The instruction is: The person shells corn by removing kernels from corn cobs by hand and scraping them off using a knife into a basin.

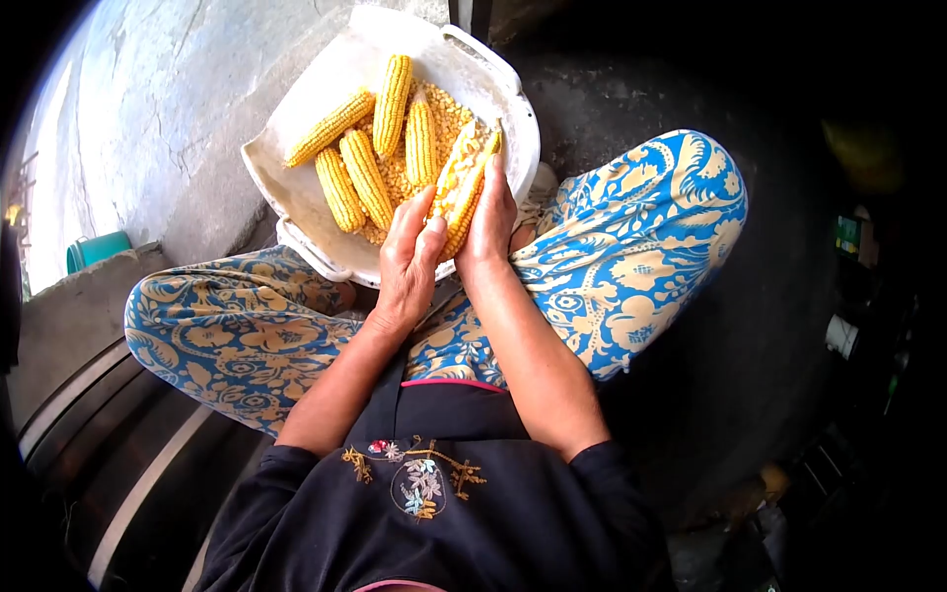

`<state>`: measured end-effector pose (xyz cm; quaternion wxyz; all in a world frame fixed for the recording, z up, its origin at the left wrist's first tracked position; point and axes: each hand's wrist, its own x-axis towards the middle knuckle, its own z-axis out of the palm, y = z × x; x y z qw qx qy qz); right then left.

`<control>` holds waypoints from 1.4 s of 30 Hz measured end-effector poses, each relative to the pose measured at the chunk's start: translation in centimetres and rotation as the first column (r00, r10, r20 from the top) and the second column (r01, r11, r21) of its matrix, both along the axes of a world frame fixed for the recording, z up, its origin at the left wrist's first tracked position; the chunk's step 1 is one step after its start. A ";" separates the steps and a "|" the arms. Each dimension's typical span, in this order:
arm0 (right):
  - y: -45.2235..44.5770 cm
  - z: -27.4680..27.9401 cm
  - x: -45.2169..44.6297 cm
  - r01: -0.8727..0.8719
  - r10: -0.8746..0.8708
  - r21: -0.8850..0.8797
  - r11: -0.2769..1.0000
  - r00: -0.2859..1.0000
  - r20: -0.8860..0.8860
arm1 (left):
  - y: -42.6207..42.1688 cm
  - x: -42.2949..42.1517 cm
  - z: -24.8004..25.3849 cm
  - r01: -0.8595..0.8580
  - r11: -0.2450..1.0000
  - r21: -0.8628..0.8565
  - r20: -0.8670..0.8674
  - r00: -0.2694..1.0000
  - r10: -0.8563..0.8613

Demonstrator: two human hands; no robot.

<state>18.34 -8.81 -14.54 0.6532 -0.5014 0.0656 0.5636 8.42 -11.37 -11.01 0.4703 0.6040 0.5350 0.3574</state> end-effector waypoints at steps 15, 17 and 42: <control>0.2 0.4 -0.7 -0.051 0.061 -0.079 0.996 0.989 0.137 | 1.9 -1.1 -1.1 -0.115 0.988 -0.099 0.051 0.991 0.120; -0.3 -0.1 -0.6 -0.109 0.137 -0.129 0.986 0.961 0.239 | 1.7 -0.8 -2.4 -0.086 0.934 -0.348 0.098 0.987 0.128; -0.9 -0.2 -1.0 -0.472 0.497 -0.163 0.866 0.847 0.188 | 3.0 -1.3 -2.9 -0.124 0.762 -0.635 0.317 0.858 0.404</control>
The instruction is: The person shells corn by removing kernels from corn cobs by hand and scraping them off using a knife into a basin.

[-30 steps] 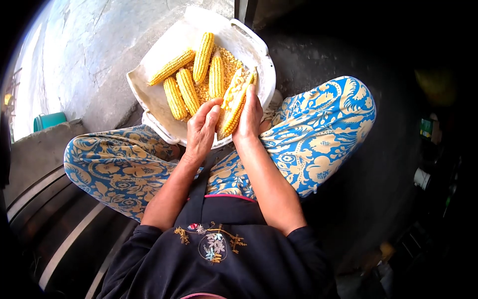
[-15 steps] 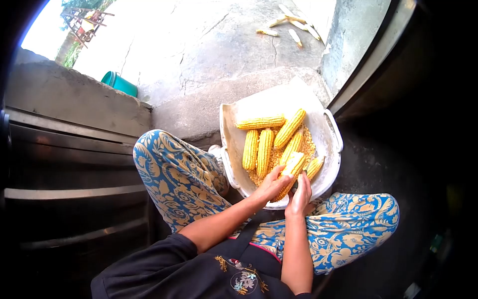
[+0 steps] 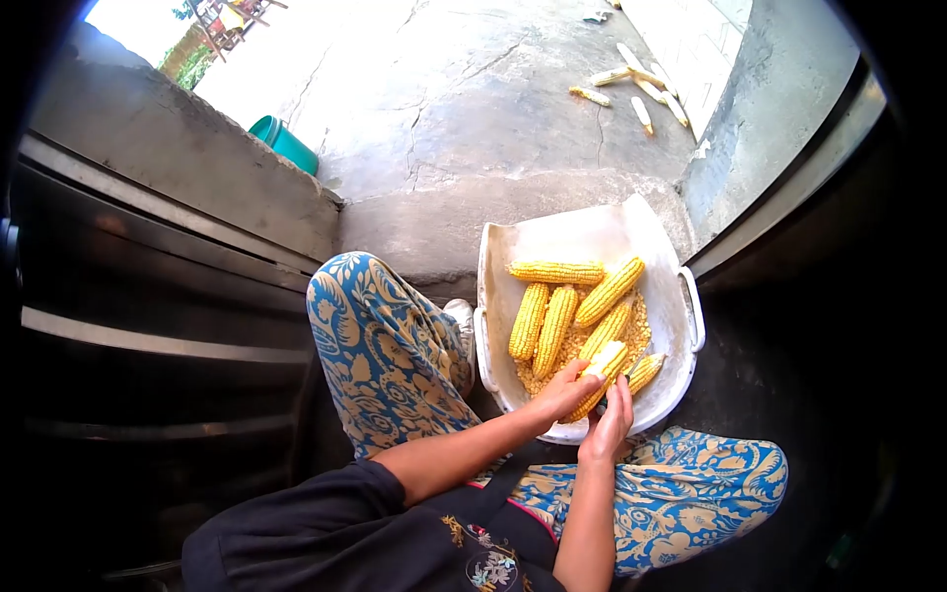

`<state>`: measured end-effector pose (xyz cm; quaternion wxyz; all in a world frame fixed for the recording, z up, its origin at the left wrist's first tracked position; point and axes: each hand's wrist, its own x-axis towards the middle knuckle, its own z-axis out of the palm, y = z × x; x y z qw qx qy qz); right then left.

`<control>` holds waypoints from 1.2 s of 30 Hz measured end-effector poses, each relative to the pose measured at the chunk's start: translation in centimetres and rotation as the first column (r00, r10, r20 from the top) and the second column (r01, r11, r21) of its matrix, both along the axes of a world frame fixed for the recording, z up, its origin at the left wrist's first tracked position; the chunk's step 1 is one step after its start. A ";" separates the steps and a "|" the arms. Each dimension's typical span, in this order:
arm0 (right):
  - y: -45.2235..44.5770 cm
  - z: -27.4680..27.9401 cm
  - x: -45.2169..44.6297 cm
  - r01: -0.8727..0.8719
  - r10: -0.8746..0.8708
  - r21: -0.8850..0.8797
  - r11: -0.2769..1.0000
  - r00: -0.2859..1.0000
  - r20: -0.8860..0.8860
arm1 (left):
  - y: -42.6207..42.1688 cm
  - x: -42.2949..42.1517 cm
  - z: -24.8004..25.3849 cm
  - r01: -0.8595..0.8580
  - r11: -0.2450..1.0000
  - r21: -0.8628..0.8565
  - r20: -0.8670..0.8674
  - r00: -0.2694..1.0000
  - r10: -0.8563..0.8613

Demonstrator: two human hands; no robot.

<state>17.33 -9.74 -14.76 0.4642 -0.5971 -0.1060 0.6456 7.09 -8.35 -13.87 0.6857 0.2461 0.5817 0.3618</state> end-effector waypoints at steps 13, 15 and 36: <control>0.0 -0.3 0.2 -0.008 0.009 0.012 1.000 0.999 -0.034 | 0.2 0.1 -0.7 0.018 0.999 -0.032 -0.056 0.998 -0.019; -0.1 -0.3 0.2 -0.011 0.012 0.012 1.000 0.999 -0.040 | 0.2 0.0 -0.8 0.020 0.999 -0.026 -0.043 0.999 -0.021; 0.3 1.9 -0.7 0.123 -0.139 0.110 0.986 0.979 0.148 | 1.8 -1.7 -3.4 -0.093 0.970 0.223 -0.301 0.940 0.160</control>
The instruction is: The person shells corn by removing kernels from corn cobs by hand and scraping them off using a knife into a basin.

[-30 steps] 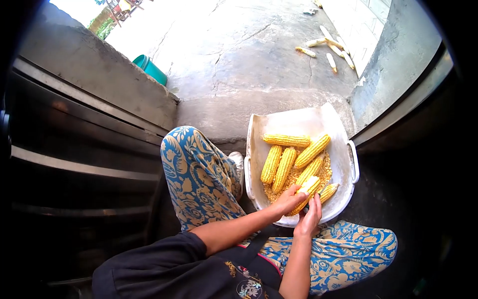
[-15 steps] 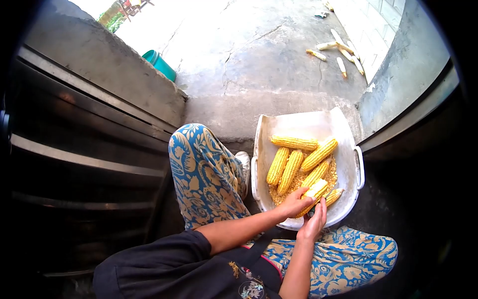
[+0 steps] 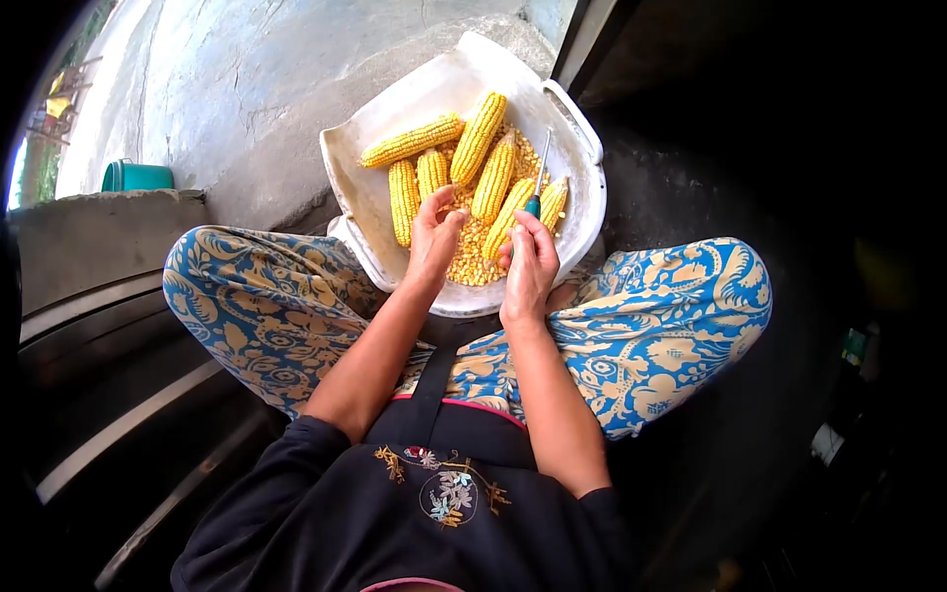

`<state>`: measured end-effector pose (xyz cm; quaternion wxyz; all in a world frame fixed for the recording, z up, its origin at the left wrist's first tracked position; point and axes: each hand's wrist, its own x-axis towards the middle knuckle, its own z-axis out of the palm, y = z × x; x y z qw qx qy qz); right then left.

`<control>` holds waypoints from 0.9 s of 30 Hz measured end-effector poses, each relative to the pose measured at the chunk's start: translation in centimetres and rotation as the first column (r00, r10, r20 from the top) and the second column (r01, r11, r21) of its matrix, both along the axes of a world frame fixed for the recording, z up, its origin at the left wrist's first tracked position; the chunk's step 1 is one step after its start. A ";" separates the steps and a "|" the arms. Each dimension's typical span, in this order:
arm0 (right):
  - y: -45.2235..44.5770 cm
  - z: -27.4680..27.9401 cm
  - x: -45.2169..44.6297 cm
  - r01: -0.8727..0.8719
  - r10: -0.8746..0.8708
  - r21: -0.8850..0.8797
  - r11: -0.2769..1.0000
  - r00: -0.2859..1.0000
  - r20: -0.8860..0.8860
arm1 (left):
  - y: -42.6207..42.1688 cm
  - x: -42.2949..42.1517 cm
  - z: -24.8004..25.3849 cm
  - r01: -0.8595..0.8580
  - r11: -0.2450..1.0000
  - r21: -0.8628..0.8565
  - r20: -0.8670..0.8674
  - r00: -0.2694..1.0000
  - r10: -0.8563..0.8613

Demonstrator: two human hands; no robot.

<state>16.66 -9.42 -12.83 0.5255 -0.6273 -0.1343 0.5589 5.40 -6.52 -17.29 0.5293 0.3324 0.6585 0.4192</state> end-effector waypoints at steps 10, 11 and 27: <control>-0.8 -0.2 -0.8 -0.222 0.238 0.121 0.967 0.961 -0.138 | 11.0 -3.9 -1.3 0.134 0.990 0.053 -0.748 0.662 -0.050; -0.9 -0.3 -0.7 -0.248 0.258 0.085 0.965 0.955 -0.147 | 11.6 -4.6 -1.3 0.206 0.976 -0.069 -0.749 0.636 -0.187; -0.7 -0.2 -1.3 -0.293 0.293 0.018 0.956 0.947 -0.131 | 10.9 -8.4 -6.4 0.322 0.913 -0.253 -0.844 0.388 -0.370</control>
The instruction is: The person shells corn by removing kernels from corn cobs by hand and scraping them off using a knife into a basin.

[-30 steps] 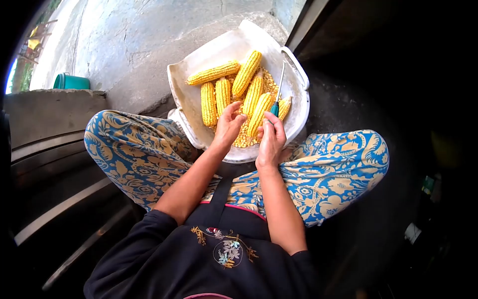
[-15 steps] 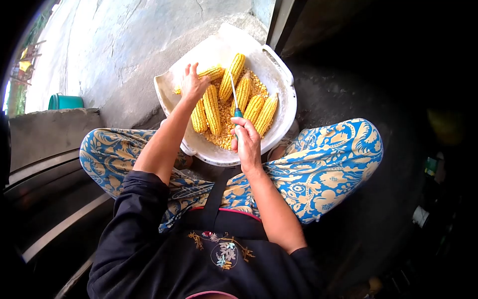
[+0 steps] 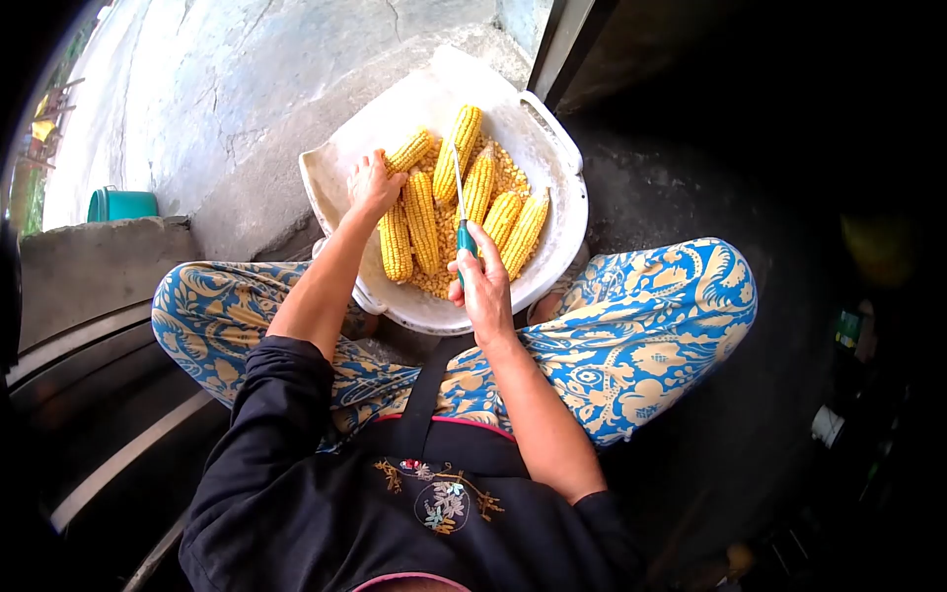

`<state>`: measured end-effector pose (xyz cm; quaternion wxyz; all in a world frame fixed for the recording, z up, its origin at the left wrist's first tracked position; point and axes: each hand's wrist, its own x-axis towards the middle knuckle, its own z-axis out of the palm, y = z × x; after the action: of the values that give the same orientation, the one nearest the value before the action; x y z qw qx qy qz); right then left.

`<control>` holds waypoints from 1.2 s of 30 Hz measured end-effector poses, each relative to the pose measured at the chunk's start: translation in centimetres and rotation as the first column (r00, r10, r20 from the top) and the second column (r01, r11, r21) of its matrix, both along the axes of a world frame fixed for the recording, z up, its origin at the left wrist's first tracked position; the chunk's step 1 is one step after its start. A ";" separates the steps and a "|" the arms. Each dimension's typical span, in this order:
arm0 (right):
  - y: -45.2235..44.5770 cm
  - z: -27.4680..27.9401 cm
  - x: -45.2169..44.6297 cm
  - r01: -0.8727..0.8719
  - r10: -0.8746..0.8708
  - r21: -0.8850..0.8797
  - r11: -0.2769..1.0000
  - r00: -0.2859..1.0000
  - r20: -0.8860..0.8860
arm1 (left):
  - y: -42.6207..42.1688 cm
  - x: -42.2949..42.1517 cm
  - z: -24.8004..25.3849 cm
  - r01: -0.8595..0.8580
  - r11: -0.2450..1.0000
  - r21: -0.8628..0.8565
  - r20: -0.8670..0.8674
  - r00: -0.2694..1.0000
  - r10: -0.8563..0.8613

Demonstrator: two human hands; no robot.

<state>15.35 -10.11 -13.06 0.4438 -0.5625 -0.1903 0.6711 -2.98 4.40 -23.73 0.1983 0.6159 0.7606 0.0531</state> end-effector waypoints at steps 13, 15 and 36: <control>0.0 -0.7 0.5 0.081 -0.088 -0.093 0.992 0.993 -0.073 | 1.8 1.2 8.7 -0.167 0.865 -0.472 0.820 -0.442 0.363; 0.0 -0.7 0.5 0.052 -0.059 -0.076 0.996 0.993 -0.099 | 0.9 2.0 10.3 -0.044 0.872 -0.487 0.666 -0.664 0.339; 0.2 0.9 -0.8 0.065 -0.082 -0.172 0.983 0.993 -0.088 | -9.9 7.2 12.1 -0.061 0.681 -0.730 0.585 -0.570 0.577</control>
<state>14.57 -9.90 -12.11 0.4277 -0.5721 -0.0905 0.6940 4.25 -5.48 -11.63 0.7790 -0.0851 0.4051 0.4710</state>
